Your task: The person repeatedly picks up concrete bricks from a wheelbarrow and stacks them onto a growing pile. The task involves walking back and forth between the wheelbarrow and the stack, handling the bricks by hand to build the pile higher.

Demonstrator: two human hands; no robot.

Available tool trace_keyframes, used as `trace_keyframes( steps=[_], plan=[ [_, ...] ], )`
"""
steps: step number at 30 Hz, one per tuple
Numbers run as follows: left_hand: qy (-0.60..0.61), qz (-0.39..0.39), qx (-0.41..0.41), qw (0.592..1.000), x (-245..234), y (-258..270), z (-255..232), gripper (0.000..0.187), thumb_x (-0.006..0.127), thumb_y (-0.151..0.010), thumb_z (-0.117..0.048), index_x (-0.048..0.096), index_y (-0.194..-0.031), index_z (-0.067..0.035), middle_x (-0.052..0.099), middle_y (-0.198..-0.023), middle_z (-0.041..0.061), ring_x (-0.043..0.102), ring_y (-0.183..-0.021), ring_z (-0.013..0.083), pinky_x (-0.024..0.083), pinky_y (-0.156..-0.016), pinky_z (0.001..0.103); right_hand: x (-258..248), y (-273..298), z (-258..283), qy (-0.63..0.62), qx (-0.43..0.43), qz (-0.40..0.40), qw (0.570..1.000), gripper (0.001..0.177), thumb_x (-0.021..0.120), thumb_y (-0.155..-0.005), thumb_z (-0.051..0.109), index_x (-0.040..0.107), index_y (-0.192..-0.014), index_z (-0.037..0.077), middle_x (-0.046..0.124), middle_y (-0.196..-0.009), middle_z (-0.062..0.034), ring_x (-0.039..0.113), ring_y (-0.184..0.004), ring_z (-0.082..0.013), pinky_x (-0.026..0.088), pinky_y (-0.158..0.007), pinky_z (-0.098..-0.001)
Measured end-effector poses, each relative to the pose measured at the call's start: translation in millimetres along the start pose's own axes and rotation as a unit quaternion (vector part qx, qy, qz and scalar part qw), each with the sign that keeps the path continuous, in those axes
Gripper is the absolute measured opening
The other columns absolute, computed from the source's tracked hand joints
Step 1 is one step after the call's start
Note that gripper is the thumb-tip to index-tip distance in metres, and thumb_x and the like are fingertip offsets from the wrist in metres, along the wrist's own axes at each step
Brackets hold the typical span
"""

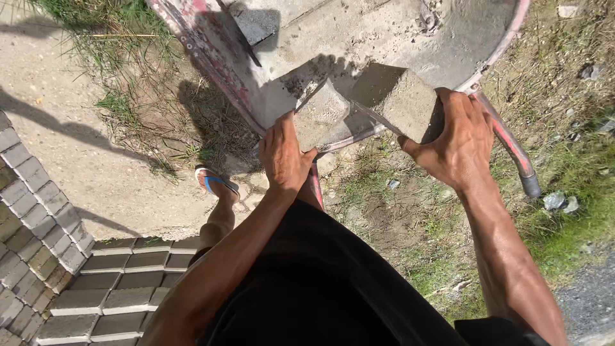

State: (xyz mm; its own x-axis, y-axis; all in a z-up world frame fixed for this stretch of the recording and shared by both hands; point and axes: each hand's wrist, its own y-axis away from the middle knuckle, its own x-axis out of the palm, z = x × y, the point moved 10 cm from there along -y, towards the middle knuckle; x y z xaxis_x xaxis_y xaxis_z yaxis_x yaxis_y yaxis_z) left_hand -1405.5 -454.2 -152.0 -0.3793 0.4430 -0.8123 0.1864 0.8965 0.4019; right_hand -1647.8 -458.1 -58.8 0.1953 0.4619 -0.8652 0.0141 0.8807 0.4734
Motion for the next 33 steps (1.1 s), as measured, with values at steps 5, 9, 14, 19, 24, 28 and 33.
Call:
trace_keyframes(
  steps=[5,9,14,19,24,28,33],
  plan=[
    [0.095,-0.09,-0.171,0.977,-110,81,90,0.082,0.084,-0.063,-0.04,0.046,-0.125,-0.001,0.062,-0.102,0.012,0.062,-0.089,0.0263,0.05,-0.073,0.038,-41,35,120,-0.194,0.009,-0.098,0.976,0.065,0.083,-0.066,0.02,0.047,-0.114,-0.005,0.051,-0.09,-0.0193,0.054,-0.084,-0.0362,0.044,-0.08,-0.0527],
    [0.187,-0.139,-0.289,0.928,-180,146,196,0.07,0.08,-0.063,-0.032,0.048,-0.12,-0.006,0.059,-0.105,0.012,0.058,-0.099,0.0311,0.046,-0.083,0.047,-38,46,270,-0.207,-0.055,-0.1,0.972,0.059,0.079,-0.066,0.015,0.048,-0.112,-0.005,0.053,-0.093,-0.0188,0.057,-0.087,-0.0361,0.045,-0.082,-0.0533],
    [0.306,-0.188,-0.401,0.842,-231,266,358,0.083,0.076,-0.068,-0.042,0.037,-0.132,-0.007,0.051,-0.124,0.017,0.051,-0.115,0.0347,0.041,-0.093,0.049,10,82,470,-0.235,-0.169,-0.106,0.951,0.056,0.073,-0.066,0.007,0.046,-0.111,-0.011,0.054,-0.094,-0.0255,0.058,-0.088,-0.0424,0.046,-0.079,-0.0565],
    [0.392,-0.359,-0.446,0.72,-298,411,501,0.078,0.072,-0.068,-0.035,0.038,-0.13,-0.003,0.051,-0.117,0.021,0.05,-0.112,0.0423,0.041,-0.09,0.058,48,140,694,-0.241,-0.195,-0.02,0.95,0.063,0.082,-0.059,0.024,0.051,-0.108,-0.001,0.054,-0.095,-0.0219,0.057,-0.093,-0.0389,0.043,-0.077,-0.0498],
    [0.368,-0.431,-0.53,0.631,-345,521,620,0.074,0.072,-0.066,-0.034,0.042,-0.124,0.001,0.053,-0.11,0.022,0.053,-0.107,0.044,0.043,-0.086,0.061,101,169,863,-0.229,-0.286,0.051,0.929,0.053,0.08,-0.064,0.025,0.055,-0.102,0.0,0.055,-0.091,-0.0247,0.058,-0.091,-0.042,0.044,-0.076,-0.0506],
    [0.355,-0.448,-0.615,0.543,-351,580,706,0.074,0.077,-0.059,-0.04,0.044,-0.118,-0.01,0.056,-0.106,0.012,0.055,-0.106,0.0374,0.043,-0.088,0.057,135,191,988,-0.273,-0.331,0.118,0.895,0.05,0.082,-0.063,0.021,0.055,-0.1,0.002,0.058,-0.089,-0.0194,0.06,-0.087,-0.0324,0.046,-0.074,-0.0426],
    [0.377,-0.493,-0.623,0.476,-397,615,829,0.071,0.079,-0.064,-0.032,0.044,-0.121,-0.009,0.058,-0.108,0.015,0.056,-0.108,0.0399,0.044,-0.087,0.058,173,200,1151,-0.244,-0.39,0.178,0.87,0.046,0.078,-0.068,0.015,0.053,-0.102,-0.002,0.058,-0.093,-0.0247,0.06,-0.091,-0.0398,0.046,-0.076,-0.0469]
  ],
)
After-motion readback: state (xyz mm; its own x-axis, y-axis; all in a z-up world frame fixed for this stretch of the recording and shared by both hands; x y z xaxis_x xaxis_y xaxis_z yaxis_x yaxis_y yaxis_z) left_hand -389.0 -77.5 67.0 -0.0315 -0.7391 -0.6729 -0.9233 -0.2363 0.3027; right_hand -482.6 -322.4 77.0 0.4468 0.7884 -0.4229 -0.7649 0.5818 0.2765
